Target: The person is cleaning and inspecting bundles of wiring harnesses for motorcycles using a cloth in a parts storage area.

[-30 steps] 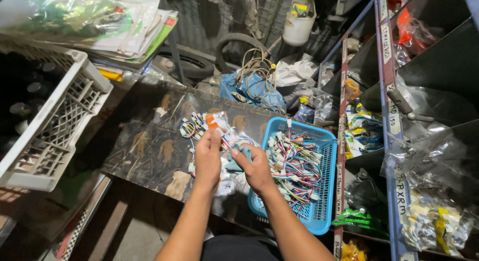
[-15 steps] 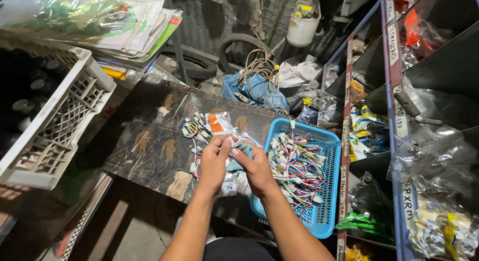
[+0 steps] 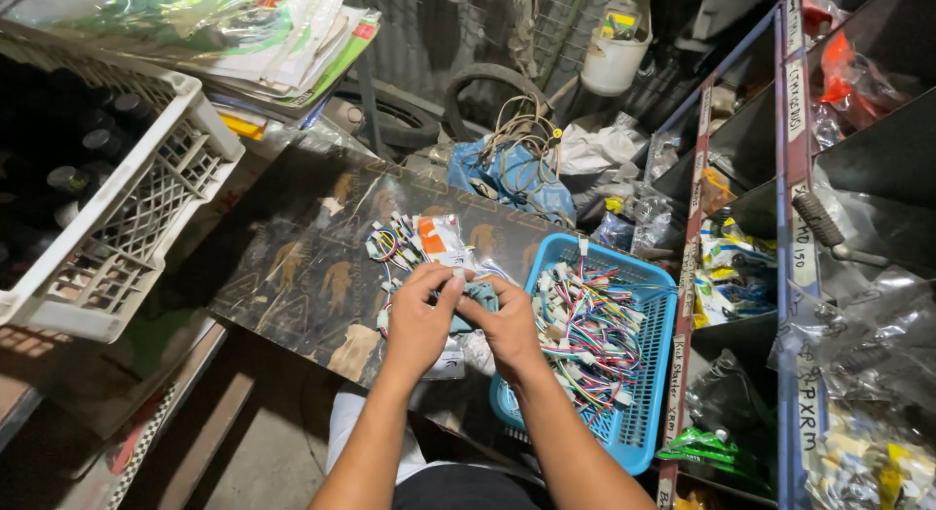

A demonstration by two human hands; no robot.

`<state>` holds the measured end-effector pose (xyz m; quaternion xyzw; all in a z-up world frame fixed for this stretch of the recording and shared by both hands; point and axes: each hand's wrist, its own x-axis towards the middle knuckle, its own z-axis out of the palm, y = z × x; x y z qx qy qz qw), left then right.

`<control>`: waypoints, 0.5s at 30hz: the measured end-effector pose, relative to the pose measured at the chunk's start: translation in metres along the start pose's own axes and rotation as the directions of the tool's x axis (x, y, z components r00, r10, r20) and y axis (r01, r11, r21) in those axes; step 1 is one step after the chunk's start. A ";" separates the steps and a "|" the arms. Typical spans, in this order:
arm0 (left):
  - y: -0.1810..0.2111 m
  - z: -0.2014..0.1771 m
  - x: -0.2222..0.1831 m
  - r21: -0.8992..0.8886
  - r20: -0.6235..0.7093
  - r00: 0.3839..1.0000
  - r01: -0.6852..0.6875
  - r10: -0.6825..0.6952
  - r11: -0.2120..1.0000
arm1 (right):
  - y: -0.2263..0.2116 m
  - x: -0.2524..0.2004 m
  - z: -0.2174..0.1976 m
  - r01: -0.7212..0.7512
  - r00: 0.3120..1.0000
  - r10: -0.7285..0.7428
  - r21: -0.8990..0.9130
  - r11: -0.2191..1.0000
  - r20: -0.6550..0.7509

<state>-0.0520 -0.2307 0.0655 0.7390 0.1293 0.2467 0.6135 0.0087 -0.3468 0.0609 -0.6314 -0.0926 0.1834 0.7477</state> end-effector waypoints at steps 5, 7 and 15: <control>0.001 -0.001 -0.001 0.016 -0.103 0.991 0.091 -0.089 0.996 | 0.025 0.001 -0.007 -0.071 0.991 0.100 0.283 0.956 -0.088; -0.002 -0.001 0.002 0.020 -0.129 0.986 0.106 -0.102 0.994 | 0.023 0.003 -0.008 -0.090 0.974 0.170 0.434 0.896 -0.147; -0.011 0.010 0.001 0.038 -0.124 0.990 0.073 -0.068 0.997 | 0.028 0.006 -0.018 0.093 0.992 -0.085 -0.079 0.993 0.096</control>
